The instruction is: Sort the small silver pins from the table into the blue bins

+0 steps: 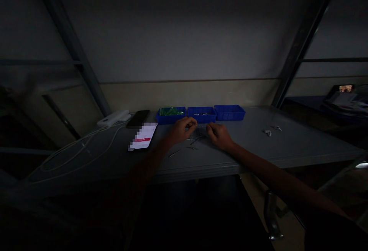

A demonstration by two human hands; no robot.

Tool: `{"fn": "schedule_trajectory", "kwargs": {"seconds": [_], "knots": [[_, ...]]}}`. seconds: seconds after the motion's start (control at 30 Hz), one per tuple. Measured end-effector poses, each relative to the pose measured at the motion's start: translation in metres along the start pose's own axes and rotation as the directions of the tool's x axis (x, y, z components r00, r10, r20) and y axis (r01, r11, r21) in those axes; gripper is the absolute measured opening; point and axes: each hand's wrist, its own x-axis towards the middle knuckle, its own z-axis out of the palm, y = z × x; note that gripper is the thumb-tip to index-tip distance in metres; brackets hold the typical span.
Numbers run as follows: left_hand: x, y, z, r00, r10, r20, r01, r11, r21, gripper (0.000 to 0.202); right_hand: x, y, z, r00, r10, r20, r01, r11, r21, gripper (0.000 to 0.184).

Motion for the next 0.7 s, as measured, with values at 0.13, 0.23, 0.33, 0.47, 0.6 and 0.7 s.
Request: {"fn": "schedule_trajectory", "kwargs": {"seconds": [0.13, 0.23, 0.33, 0.47, 0.6, 0.7], "knots": [[0.0002, -0.0010, -0.0006, 1.000, -0.014, 0.006, 0.014, 0.999, 0.045, 0.017, -0.0010, -0.0031, -0.0019, 0.999, -0.002, 0.037, 0.003, 1.000, -0.027, 0.027], [0.0002, -0.0009, -0.0010, 1.000, -0.017, 0.017, 0.016, 0.998, 0.055, 0.020, -0.0019, -0.0039, -0.0023, 0.999, -0.020, 0.034, 0.021, 0.999, -0.037, 0.022], [0.0003, -0.0006, -0.0013, 0.999, -0.026, 0.037, 0.023, 0.997, 0.075, 0.023, -0.0024, -0.0025, -0.0009, 0.999, -0.037, 0.029, 0.040, 0.995, -0.089, 0.021], [-0.0001, -0.0006, -0.0004, 0.998, -0.044, 0.046, 0.042, 0.998, 0.053, 0.021, -0.0023, 0.0009, 0.0012, 0.999, -0.044, 0.010, 0.045, 0.991, -0.126, 0.023], [-0.0003, -0.0017, 0.0014, 0.999, -0.048, 0.016, 0.048, 0.999, 0.002, 0.018, -0.0017, 0.0010, 0.0003, 0.999, -0.032, 0.008, 0.033, 0.989, -0.146, 0.024], [-0.0001, -0.0032, 0.0015, 1.000, -0.023, -0.002, 0.023, 1.000, 0.021, 0.020, -0.0014, -0.0012, -0.0017, 0.999, -0.035, 0.028, 0.039, 0.987, -0.153, 0.026]]}}
